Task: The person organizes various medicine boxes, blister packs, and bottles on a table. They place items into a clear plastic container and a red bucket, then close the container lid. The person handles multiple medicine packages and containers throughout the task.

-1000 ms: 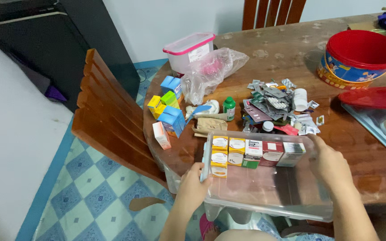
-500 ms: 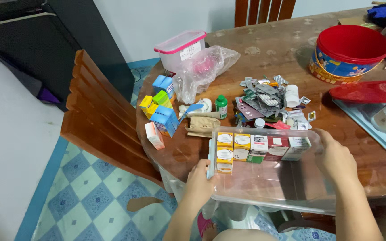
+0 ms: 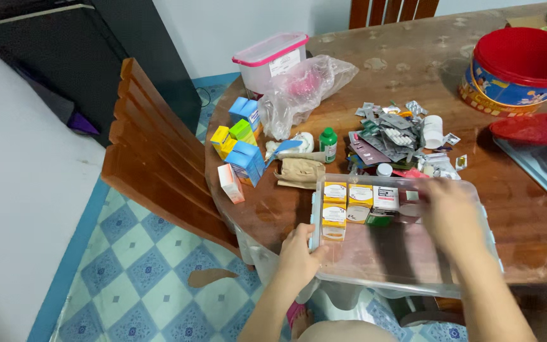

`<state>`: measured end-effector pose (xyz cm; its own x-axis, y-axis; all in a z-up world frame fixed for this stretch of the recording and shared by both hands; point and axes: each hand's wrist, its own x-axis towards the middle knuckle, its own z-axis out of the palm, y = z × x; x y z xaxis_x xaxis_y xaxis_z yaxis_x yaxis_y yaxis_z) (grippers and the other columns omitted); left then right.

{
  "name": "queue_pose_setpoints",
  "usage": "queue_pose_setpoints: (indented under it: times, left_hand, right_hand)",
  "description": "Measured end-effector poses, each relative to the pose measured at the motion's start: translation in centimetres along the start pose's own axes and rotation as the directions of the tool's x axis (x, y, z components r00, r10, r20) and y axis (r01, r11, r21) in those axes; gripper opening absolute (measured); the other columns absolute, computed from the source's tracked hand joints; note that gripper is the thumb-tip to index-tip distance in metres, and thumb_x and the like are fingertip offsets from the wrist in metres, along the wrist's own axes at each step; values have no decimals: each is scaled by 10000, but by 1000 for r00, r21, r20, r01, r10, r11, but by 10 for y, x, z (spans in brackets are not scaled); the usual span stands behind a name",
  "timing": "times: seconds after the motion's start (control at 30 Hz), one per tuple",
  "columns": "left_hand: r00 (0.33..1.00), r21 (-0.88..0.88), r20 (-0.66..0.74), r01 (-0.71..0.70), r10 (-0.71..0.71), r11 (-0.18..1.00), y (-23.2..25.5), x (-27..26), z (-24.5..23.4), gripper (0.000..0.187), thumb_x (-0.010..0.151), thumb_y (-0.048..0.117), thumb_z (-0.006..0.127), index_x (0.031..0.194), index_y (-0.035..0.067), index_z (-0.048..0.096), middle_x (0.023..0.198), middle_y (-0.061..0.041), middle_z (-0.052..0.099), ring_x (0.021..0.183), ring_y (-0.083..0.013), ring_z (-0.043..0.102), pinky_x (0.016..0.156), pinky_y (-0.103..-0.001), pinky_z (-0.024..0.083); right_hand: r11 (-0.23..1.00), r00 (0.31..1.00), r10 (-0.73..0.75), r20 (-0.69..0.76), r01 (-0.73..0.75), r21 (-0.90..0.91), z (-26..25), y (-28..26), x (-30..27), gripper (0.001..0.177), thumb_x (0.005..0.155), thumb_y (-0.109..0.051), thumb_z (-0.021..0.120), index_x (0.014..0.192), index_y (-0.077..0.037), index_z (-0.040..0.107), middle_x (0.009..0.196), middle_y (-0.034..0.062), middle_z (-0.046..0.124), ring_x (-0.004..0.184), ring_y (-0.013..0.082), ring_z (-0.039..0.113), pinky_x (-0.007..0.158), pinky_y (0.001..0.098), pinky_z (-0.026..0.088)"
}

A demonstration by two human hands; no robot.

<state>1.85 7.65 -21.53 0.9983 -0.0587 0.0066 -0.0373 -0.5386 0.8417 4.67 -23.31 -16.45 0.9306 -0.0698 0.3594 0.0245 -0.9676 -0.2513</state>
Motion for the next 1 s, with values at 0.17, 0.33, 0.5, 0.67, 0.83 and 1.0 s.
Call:
queue_pose_setpoints:
  times: [0.17, 0.33, 0.5, 0.67, 0.83, 1.0]
  left_hand:
    - [998, -23, 51, 24, -23, 999, 4, 0, -3, 568, 796, 190, 812, 1283, 30, 566, 1277, -215, 624, 1169, -366, 628, 954, -422, 536]
    - [994, 36, 102, -36, 32, 999, 13, -2, -16, 601, 758, 181, 837, 1271, 1, 582, 1249, -226, 649, 1181, -393, 615, 984, -443, 497]
    - [977, 62, 207, -68, 54, 996, 22, -1, -37, 675, 719, 237, 864, 1291, 1, 595, 1218, -217, 664, 1162, -377, 622, 977, -450, 500]
    - [952, 138, 300, -110, 64, 984, 28, 3, -49, 702, 726, 281, 865, 1316, 8, 599, 1233, -223, 659, 1151, -388, 626, 978, -458, 504]
    - [927, 225, 363, -184, 93, 957, 35, 11, -60, 599, 772, 345, 848, 1251, 49, 645, 1165, -214, 682, 1100, -413, 631, 920, -505, 504]
    - [888, 333, 453, -248, 76, 910, 51, 36, -76, 418, 853, 387, 806, 1140, 97, 712, 1096, -183, 724, 1035, -392, 687, 884, -515, 536]
  right_hand:
    - [898, 899, -210, 385, 21, 440, 34, -65, 10, 466, 781, -244, 796, 1215, -149, 656, 938, 135, 775, 870, 331, 786, 790, 432, 607]
    - [927, 843, -205, 497, 4, 375, 61, -94, 9, 649, 684, -268, 894, 1186, -103, 517, 952, 195, 747, 901, 386, 744, 779, 475, 581]
    - [934, 905, -217, 366, 83, 347, 92, -94, 3, 598, 704, -193, 859, 1157, -67, 489, 955, 247, 719, 926, 451, 697, 781, 532, 548]
    - [953, 928, -149, 342, 43, 300, 99, -96, -7, 462, 750, -230, 840, 1059, -55, 544, 902, 214, 728, 896, 423, 711, 771, 524, 558]
    - [954, 888, -109, 447, -33, 297, 97, -84, -4, 374, 700, -262, 885, 854, -43, 624, 773, 162, 708, 759, 378, 702, 693, 469, 553]
    - [950, 748, -124, 652, -101, 296, 106, -64, -4, 349, 635, -199, 907, 859, -67, 673, 773, 105, 742, 746, 288, 724, 704, 405, 557]
